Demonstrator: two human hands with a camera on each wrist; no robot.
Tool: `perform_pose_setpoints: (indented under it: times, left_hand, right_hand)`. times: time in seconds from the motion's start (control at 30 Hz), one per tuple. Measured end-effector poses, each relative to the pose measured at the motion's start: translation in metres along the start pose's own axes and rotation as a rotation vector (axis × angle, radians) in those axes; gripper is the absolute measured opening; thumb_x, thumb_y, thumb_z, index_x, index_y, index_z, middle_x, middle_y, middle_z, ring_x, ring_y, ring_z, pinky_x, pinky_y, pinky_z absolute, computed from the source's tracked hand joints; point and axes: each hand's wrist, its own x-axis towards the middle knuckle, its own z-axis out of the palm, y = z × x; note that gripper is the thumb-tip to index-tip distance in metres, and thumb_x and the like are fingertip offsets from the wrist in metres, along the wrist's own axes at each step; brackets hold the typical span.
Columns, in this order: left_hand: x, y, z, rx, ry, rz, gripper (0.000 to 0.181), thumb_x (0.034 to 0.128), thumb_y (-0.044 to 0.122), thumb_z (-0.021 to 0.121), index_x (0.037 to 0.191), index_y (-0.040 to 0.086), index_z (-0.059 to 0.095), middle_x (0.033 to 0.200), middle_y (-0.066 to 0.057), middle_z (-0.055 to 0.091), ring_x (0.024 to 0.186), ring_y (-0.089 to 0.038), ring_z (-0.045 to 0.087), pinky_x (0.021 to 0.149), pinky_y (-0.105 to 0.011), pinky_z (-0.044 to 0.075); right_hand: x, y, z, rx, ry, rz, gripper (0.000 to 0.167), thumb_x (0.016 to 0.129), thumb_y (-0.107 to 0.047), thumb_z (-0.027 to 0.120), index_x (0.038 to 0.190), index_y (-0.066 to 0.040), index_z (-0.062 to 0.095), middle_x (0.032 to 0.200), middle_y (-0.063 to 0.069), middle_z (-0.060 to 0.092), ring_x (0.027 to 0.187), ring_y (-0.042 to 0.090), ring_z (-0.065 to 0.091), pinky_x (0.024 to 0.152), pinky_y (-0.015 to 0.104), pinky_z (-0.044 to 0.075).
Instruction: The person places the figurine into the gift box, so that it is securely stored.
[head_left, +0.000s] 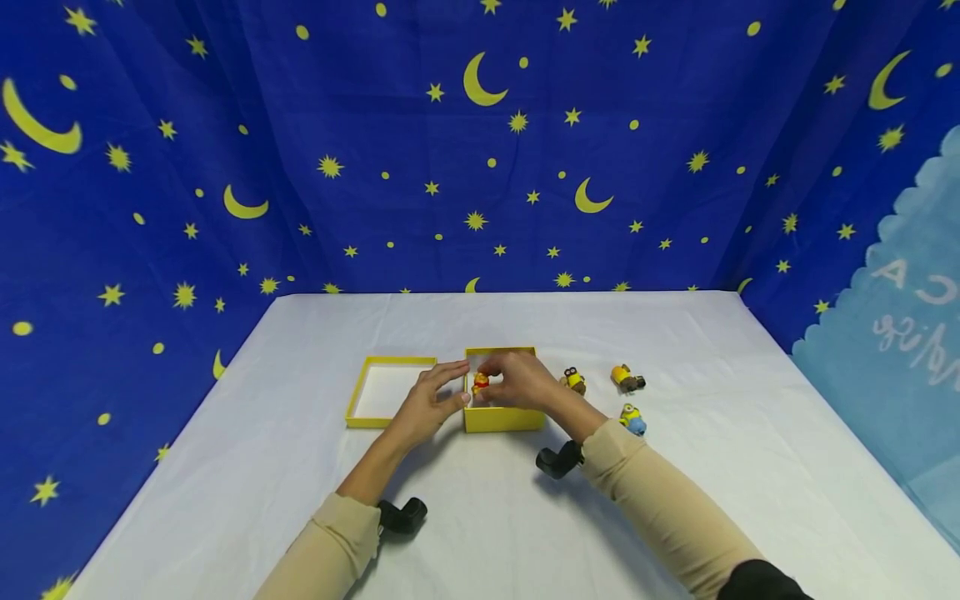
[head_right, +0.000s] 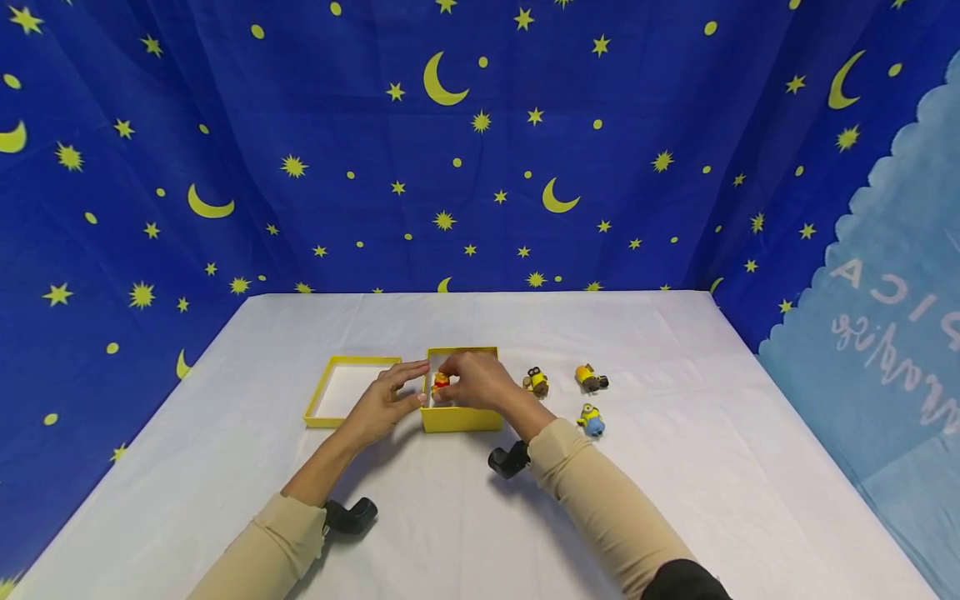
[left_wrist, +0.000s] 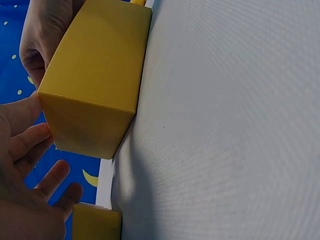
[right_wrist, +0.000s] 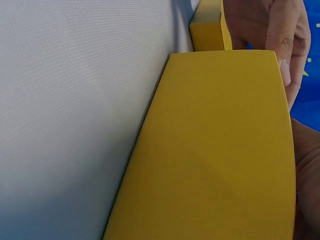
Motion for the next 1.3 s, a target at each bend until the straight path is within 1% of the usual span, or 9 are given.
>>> perform_pose_setpoints:
  times: [0.2,0.33,0.47,0.67,0.73,1.0,1.17,1.3]
  left_hand:
    - [0.0008,-0.0045,-0.0009,-0.004,0.000,0.007,0.046,0.0915,0.018,0.061,0.136,0.010,0.051,0.145,0.000,0.044,0.140,-0.028,0.026,0.111,-0.055,0.031]
    - [0.0014,-0.0057,-0.0010,-0.008,-0.002,0.010,0.046,0.0917,0.017,0.061,0.136,0.009,0.051,0.145,-0.001,0.044,0.140,-0.029,0.026,0.111,-0.056,0.030]
    - [0.0023,-0.0063,-0.0011,-0.011,-0.002,0.015,0.046,0.0915,0.016,0.061,0.136,0.008,0.051,0.145,-0.003,0.044,0.140,-0.030,0.027,0.111,-0.057,0.029]
    - [0.0017,-0.0043,-0.0020,0.003,-0.003,-0.002,0.047,0.0915,0.016,0.061,0.136,0.009,0.050,0.146,-0.001,0.044,0.142,-0.028,0.025,0.113,-0.056,0.027]
    - [0.0013,-0.0037,-0.0022,0.006,-0.004,0.002,0.047,0.0917,0.016,0.061,0.137,0.009,0.050,0.146,-0.001,0.044,0.141,-0.029,0.025,0.113,-0.057,0.026]
    - [0.0015,-0.0046,-0.0016,0.000,0.002,0.018,0.046,0.0913,0.015,0.061,0.136,0.007,0.051,0.145,-0.003,0.045,0.139,-0.029,0.028,0.112,-0.057,0.027]
    - [0.0022,-0.0063,-0.0012,-0.020,0.009,0.034,0.047,0.0901,0.016,0.063,0.134,0.006,0.052,0.144,-0.005,0.047,0.139,-0.031,0.029,0.112,-0.058,0.026]
    - [0.0020,-0.0058,-0.0007,-0.002,0.008,0.042,0.047,0.0900,0.016,0.063,0.134,0.005,0.052,0.144,-0.004,0.047,0.139,-0.030,0.029,0.111,-0.057,0.027]
  right_hand:
    - [-0.0009,-0.0018,0.0023,-0.041,0.016,-0.022,0.051,0.079,-0.043,0.073,0.118,-0.011,0.066,0.114,0.004,0.070,0.105,0.021,0.065,0.090,0.038,0.053]
    - [-0.0010,-0.0023,0.0034,-0.085,0.012,-0.038,0.051,0.079,-0.045,0.073,0.117,-0.012,0.067,0.111,0.002,0.071,0.103,0.020,0.065,0.090,0.038,0.053]
    - [0.0000,-0.0029,0.0042,-0.118,-0.004,-0.034,0.049,0.079,-0.046,0.072,0.116,-0.014,0.068,0.110,0.000,0.071,0.103,0.019,0.065,0.091,0.038,0.052]
    - [0.0029,-0.0038,0.0047,-0.158,-0.021,-0.047,0.041,0.079,-0.043,0.072,0.111,-0.017,0.071,0.105,-0.003,0.073,0.101,0.016,0.066,0.090,0.035,0.051]
    - [0.0036,-0.0038,0.0049,-0.172,-0.026,-0.053,0.038,0.080,-0.041,0.073,0.110,-0.018,0.071,0.104,-0.004,0.073,0.100,0.015,0.066,0.089,0.035,0.051]
    - [0.0052,-0.0051,0.0056,-0.179,-0.056,-0.028,0.036,0.081,-0.040,0.072,0.109,-0.018,0.071,0.102,-0.004,0.073,0.095,0.014,0.065,0.089,0.035,0.049]
    - [0.0060,-0.0057,0.0052,-0.192,-0.072,-0.019,0.035,0.082,-0.040,0.071,0.108,-0.017,0.072,0.095,-0.005,0.072,0.088,0.011,0.063,0.084,0.032,0.049]
    - [0.0056,-0.0051,0.0053,-0.213,-0.068,-0.026,0.033,0.081,-0.040,0.072,0.104,-0.018,0.073,0.091,-0.006,0.072,0.084,0.010,0.063,0.081,0.031,0.050]
